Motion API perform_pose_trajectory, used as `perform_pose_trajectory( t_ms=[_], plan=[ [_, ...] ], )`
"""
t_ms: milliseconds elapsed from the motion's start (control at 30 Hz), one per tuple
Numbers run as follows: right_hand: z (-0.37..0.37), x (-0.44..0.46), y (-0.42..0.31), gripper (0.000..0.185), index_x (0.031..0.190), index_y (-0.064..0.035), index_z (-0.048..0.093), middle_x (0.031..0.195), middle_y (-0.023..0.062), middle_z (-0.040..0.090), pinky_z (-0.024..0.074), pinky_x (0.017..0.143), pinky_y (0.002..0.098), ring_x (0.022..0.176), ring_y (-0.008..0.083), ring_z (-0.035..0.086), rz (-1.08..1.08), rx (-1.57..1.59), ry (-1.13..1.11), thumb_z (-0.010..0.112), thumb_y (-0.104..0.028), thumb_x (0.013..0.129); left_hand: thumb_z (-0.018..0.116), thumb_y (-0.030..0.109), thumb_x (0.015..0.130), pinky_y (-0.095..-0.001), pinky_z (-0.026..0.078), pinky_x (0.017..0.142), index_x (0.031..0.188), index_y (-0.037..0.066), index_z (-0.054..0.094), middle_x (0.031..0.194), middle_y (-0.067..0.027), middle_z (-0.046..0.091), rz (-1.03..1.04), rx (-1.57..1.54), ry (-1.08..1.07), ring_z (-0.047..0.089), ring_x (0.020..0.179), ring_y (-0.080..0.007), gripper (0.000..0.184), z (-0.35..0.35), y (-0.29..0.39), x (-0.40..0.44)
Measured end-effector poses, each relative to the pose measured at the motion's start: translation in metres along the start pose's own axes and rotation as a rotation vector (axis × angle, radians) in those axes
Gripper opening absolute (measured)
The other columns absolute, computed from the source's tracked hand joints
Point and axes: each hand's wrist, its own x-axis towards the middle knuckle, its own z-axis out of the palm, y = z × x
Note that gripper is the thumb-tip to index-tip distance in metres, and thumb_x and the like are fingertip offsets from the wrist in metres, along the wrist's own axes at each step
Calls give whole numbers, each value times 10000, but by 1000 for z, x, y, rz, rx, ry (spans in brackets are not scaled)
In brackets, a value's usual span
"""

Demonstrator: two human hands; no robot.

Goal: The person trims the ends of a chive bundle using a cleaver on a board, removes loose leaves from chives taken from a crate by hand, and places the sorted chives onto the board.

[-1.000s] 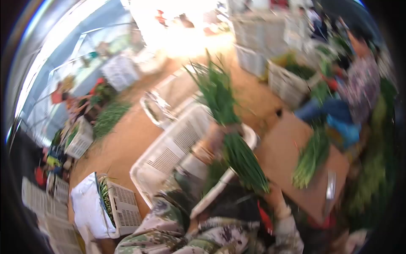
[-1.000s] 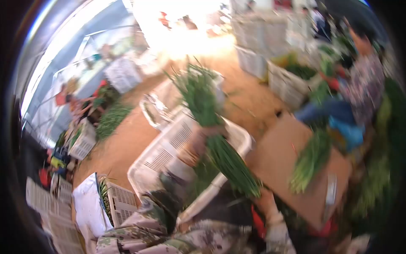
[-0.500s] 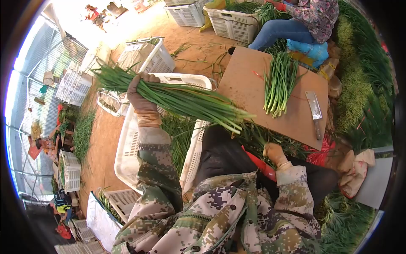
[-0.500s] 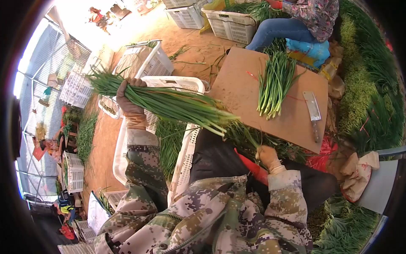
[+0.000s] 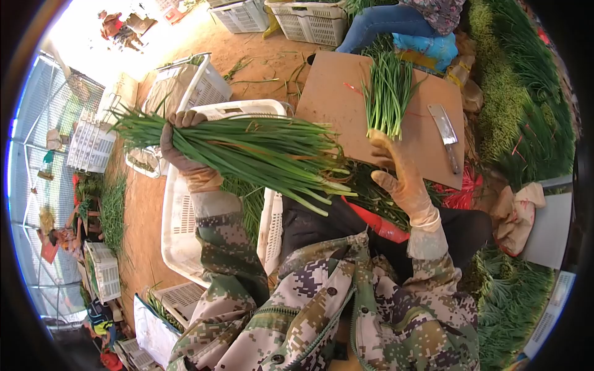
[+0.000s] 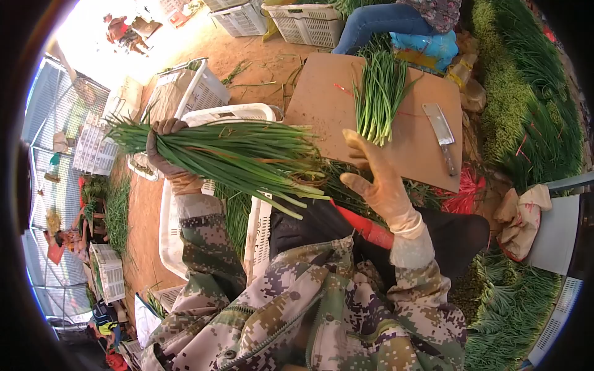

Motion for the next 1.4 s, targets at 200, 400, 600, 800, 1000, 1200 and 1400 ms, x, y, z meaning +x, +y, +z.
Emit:
perform_pose_trajectory(
  t_ms=[200,400,600,800,1000,1200,1400],
  plan=[
    [48,11,-15,551,1294,-12,581,1153,171,659,480,927,368,1067,246,627,-178,-161,-86,769,-282,852,578,115,907,-332,414,795,927,54,505,813,-13,456,-15,-26,-21,450,800,-168,97,18,-27,5],
    [38,8,-26,349,1118,42,672,1021,123,690,486,873,304,939,174,639,182,319,-140,754,-186,867,597,128,885,-309,421,770,882,81,483,785,1,447,-11,-17,-134,464,785,-156,123,31,-34,5],
    [36,-5,-35,266,1020,26,705,972,88,680,496,798,276,894,144,629,137,370,-292,736,-205,893,596,131,865,-285,432,728,850,108,462,753,18,457,-38,-152,-210,475,744,-130,137,36,-38,9],
    [16,-13,-33,295,980,39,707,829,109,689,507,705,287,755,146,631,128,154,-327,737,-242,895,627,175,883,-291,397,691,861,80,486,745,-8,471,-71,-144,-304,452,728,-139,171,37,-43,12],
    [12,-22,-17,268,974,33,715,836,111,705,512,700,292,750,152,643,225,254,-276,730,-224,901,646,183,868,-284,392,670,857,82,498,730,2,463,-102,-164,-295,448,712,-135,180,36,-54,16],
    [7,-34,-2,178,944,22,715,831,105,704,517,695,292,748,168,659,195,43,-244,716,-150,897,626,112,835,-294,446,733,826,114,464,757,12,465,-113,-146,-272,487,735,-130,162,30,-66,16],
    [-6,-45,-12,134,930,3,723,808,114,697,519,680,282,707,196,664,122,168,-260,700,-126,901,595,104,831,-292,436,735,806,136,452,741,23,461,-87,-185,-221,472,726,-133,149,31,-60,20]
  ],
)
